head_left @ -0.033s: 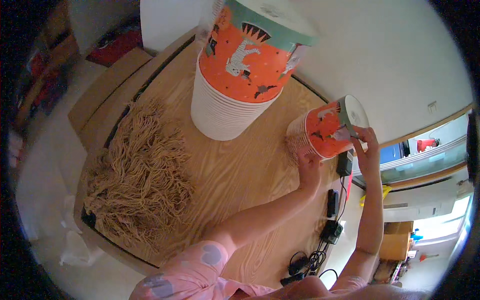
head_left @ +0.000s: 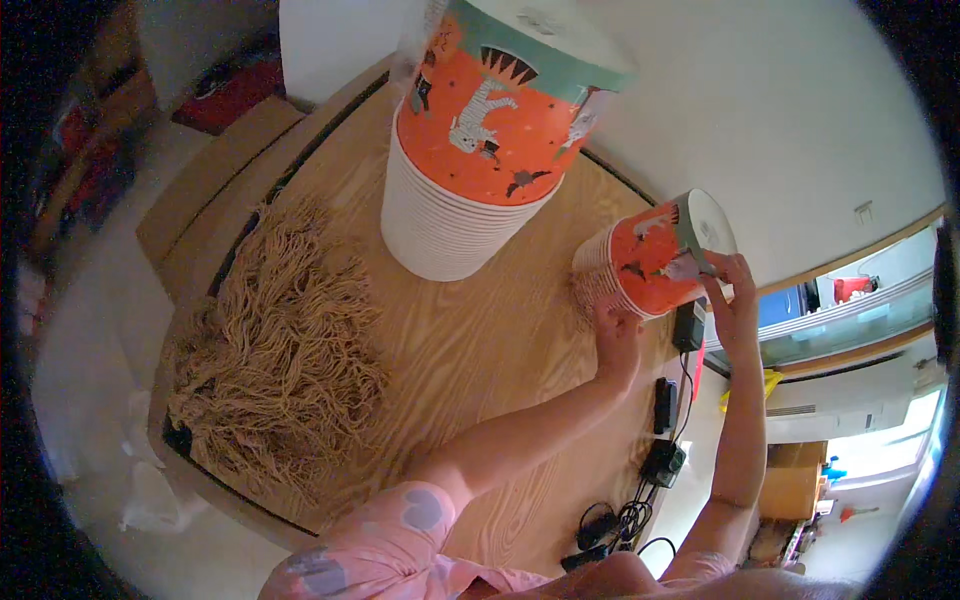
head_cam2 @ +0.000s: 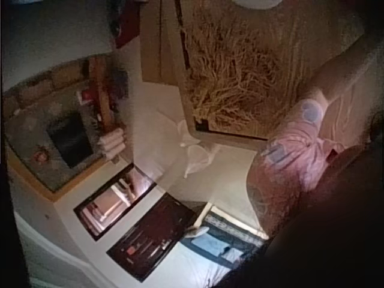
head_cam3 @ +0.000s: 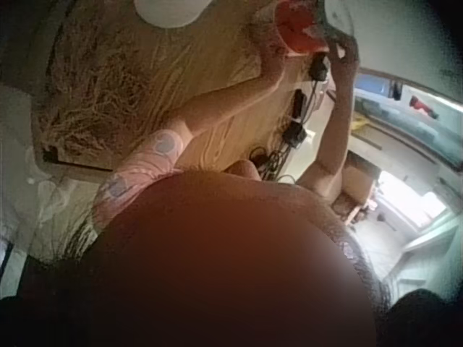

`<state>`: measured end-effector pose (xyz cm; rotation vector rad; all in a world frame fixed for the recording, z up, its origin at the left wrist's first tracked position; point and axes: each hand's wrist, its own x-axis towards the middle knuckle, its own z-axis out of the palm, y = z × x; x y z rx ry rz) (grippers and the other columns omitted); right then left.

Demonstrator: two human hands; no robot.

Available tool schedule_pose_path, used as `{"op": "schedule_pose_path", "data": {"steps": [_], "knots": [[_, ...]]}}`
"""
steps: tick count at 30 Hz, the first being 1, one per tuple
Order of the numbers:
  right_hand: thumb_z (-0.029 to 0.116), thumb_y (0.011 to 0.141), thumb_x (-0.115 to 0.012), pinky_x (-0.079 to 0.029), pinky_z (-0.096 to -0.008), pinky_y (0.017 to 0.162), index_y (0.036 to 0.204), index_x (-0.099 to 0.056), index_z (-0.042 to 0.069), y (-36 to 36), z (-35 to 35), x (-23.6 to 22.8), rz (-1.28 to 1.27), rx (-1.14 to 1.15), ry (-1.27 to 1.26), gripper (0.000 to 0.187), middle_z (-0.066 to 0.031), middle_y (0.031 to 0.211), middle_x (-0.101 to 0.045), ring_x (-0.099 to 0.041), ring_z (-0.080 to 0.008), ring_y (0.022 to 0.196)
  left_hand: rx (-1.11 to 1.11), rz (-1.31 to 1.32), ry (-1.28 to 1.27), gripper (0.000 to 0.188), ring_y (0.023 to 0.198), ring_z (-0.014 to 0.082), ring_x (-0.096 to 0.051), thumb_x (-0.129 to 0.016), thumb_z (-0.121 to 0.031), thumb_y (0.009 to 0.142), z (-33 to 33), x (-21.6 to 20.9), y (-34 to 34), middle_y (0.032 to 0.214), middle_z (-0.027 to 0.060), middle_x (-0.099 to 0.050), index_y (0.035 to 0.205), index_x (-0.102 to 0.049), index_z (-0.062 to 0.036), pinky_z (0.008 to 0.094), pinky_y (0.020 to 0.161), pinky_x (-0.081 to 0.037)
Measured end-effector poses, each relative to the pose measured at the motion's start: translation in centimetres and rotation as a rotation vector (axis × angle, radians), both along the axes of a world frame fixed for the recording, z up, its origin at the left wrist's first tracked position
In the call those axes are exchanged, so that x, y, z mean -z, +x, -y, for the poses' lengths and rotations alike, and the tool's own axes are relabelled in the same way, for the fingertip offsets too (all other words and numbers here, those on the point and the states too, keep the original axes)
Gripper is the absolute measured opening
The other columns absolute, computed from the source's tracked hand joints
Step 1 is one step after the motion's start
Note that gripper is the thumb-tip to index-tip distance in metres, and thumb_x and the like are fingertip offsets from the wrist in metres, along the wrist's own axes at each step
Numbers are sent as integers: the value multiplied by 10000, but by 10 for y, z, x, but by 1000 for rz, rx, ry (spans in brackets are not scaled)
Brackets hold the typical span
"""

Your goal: Threading a thin white string through pre-punched holes in paper bowls to assemble them.

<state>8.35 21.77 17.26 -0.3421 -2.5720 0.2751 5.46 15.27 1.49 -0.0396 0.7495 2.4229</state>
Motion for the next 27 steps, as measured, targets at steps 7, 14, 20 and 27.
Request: {"op": "schedule_pose_path", "data": {"steps": [7,14,20,27], "knots": [[-48,784,-551,-421,-275,763,1052,-579,31,13,-26,12,-8,16,85,281,-73,883,-535,-524,-181,847,91,-297,-183,50,647,107,-478,-479,-53,879,-16,48,22,692,-1,-505,846,-512,-36,256,607,-407],[-38,783,-559,-427,-280,765,1044,-580,22,-7,-4,5,-23,-36,-14,269,-90,901,-540,-533,-199,858,123,-156,-169,54,789,138,-546,-498,-33,869,-26,86,11,809,39,-550,923,-501,-33,254,751,-440],[-26,775,-563,-443,-294,781,1033,-582,33,-6,-11,9,-49,-39,4,266,-98,919,-549,-547,-215,872,153,-441,-134,301,921,181,-527,-482,-21,861,-5,96,15,1055,96,-489,1132,-357,-49,291,795,-444],[7,729,-609,-453,-302,748,1012,-596,66,-6,-17,16,-39,-6,-11,289,-93,898,-560,-550,-223,862,162,-1149,-461,161,739,203,-568,-509,1,777,79,100,56,918,100,-527,929,-506,-52,339,635,-471]]}}
